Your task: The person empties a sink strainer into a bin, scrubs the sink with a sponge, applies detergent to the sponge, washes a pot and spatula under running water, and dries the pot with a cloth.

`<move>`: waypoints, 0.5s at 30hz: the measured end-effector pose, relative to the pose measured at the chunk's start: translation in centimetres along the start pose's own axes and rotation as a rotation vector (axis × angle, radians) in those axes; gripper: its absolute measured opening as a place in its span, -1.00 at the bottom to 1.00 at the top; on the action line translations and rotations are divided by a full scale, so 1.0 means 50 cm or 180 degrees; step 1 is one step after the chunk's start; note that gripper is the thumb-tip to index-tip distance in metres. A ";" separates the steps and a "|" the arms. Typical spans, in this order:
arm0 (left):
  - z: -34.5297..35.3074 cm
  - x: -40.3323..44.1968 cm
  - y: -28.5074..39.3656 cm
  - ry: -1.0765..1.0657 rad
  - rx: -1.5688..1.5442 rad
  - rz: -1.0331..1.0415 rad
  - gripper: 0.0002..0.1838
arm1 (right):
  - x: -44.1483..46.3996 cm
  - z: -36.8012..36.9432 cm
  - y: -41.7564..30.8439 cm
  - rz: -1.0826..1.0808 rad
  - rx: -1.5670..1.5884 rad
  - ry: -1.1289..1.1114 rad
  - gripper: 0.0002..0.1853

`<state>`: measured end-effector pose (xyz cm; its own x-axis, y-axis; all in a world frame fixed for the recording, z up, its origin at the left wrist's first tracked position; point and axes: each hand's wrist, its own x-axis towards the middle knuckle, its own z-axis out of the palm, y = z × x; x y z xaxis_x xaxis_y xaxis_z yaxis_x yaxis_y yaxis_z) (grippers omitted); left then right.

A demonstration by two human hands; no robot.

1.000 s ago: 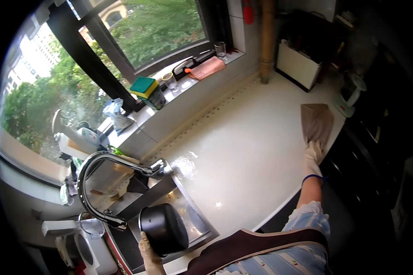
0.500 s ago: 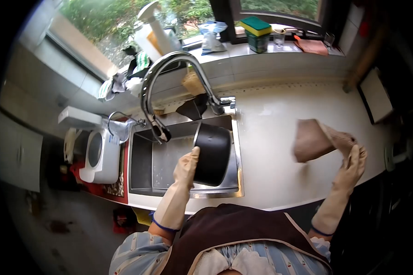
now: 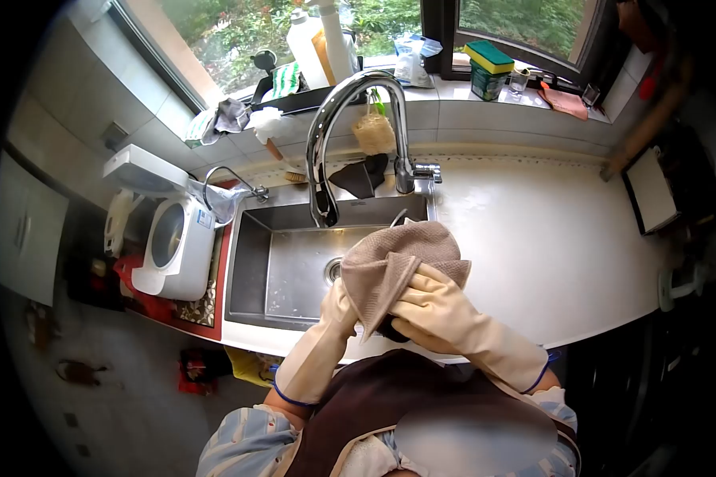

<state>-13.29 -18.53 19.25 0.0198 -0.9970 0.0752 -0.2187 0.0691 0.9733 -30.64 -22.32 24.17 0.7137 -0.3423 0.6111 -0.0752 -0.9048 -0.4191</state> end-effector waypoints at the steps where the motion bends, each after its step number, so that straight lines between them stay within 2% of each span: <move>1: -0.008 -0.012 -0.005 0.0126 -0.0232 0.0062 -0.42 | -0.002 0.006 0.001 -0.0132 -0.0151 0.0054 -0.76; 3: -0.026 -0.041 -0.010 0.0297 -0.0403 0.0003 -0.42 | 0.006 -0.008 0.011 -0.0004 -0.0201 -0.0131 -0.73; 4: -0.035 -0.050 0.005 0.0251 -0.0247 -0.0180 -0.43 | 0.008 -0.013 0.042 0.0014 -0.0118 0.0009 -0.77; 6: -0.050 -0.066 0.032 0.0146 0.0223 -0.0691 -0.43 | 0.005 -0.019 0.112 0.0247 0.0666 0.0343 -0.76; 7: -0.052 -0.074 0.026 0.0104 0.0249 -0.0685 -0.43 | -0.005 -0.021 0.138 0.0458 0.1387 0.0532 -0.74; 8: -0.055 -0.081 0.016 0.0124 0.0027 -0.0590 -0.45 | -0.033 -0.017 0.166 0.1101 0.1892 0.0590 -0.72; 9: -0.057 -0.081 0.015 0.0137 -0.0195 -0.0483 -0.46 | -0.030 -0.035 0.150 0.2735 0.3003 0.0702 -0.72; 11: -0.057 -0.081 0.028 0.0117 -0.0345 -0.0352 -0.46 | -0.025 -0.052 0.156 0.2450 0.4116 0.1293 -0.69; 12: -0.055 -0.080 0.038 0.0155 -0.0528 -0.0252 -0.45 | -0.049 -0.041 0.182 0.2083 0.3815 0.1344 -0.66; 13: -0.053 -0.080 0.042 0.0198 -0.0715 -0.0159 -0.44 | -0.058 -0.028 0.189 0.2069 0.3797 0.1387 -0.66; 15: -0.056 -0.075 0.043 0.0061 -0.0948 -0.0175 -0.43 | -0.080 0.001 0.186 0.2267 0.4969 0.2663 -0.63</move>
<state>-11.09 -14.56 21.65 0.0428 -0.9988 0.0219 0.0788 0.0252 0.9966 -34.15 -29.34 17.80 0.3316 -0.9434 -0.0013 0.7840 0.2763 -0.5559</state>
